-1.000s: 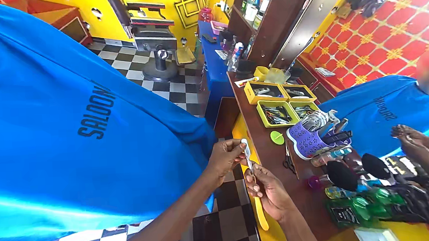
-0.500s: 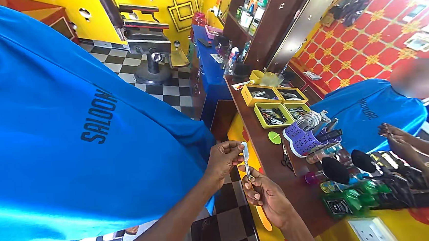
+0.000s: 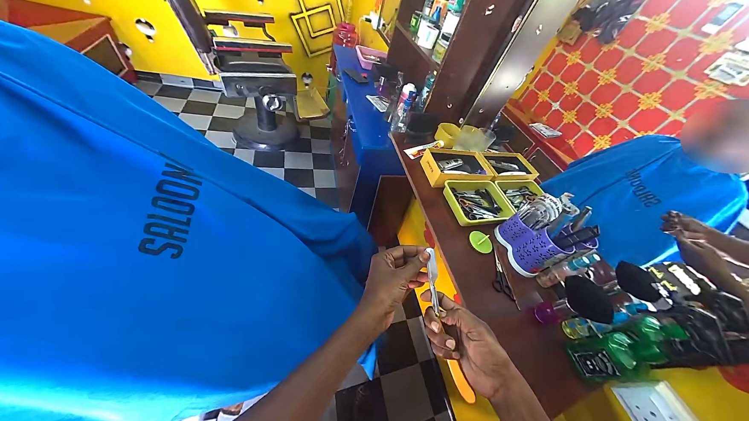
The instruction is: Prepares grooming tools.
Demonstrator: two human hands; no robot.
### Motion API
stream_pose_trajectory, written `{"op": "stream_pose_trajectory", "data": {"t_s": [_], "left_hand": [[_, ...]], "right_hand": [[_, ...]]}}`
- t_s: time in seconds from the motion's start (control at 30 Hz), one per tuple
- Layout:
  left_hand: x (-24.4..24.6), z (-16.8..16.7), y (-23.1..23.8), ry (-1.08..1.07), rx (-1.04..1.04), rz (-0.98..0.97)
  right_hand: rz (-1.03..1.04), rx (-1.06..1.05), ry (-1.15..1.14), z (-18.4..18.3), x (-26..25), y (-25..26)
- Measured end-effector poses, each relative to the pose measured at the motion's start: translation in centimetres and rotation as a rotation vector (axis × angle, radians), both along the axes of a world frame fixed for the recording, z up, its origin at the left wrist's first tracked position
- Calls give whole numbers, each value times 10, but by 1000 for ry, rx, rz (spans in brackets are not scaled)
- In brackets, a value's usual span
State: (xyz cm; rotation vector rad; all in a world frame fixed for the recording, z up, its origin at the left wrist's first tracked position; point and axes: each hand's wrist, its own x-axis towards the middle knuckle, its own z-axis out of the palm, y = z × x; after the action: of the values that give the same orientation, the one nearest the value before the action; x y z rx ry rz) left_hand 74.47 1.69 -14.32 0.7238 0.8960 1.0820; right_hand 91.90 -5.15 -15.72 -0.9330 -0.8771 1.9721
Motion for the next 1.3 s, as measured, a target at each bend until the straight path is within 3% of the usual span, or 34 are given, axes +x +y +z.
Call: {"op": "stream_pose_trajectory", "data": {"t_s": [0.37,1.3], "left_hand": [[4,-3,5,19,23,2],[20,-4,7,43,32,-18]], "right_hand": [[-60,133,-170,-4,0,3],[-50,74,-88,-6,12,2]]}}
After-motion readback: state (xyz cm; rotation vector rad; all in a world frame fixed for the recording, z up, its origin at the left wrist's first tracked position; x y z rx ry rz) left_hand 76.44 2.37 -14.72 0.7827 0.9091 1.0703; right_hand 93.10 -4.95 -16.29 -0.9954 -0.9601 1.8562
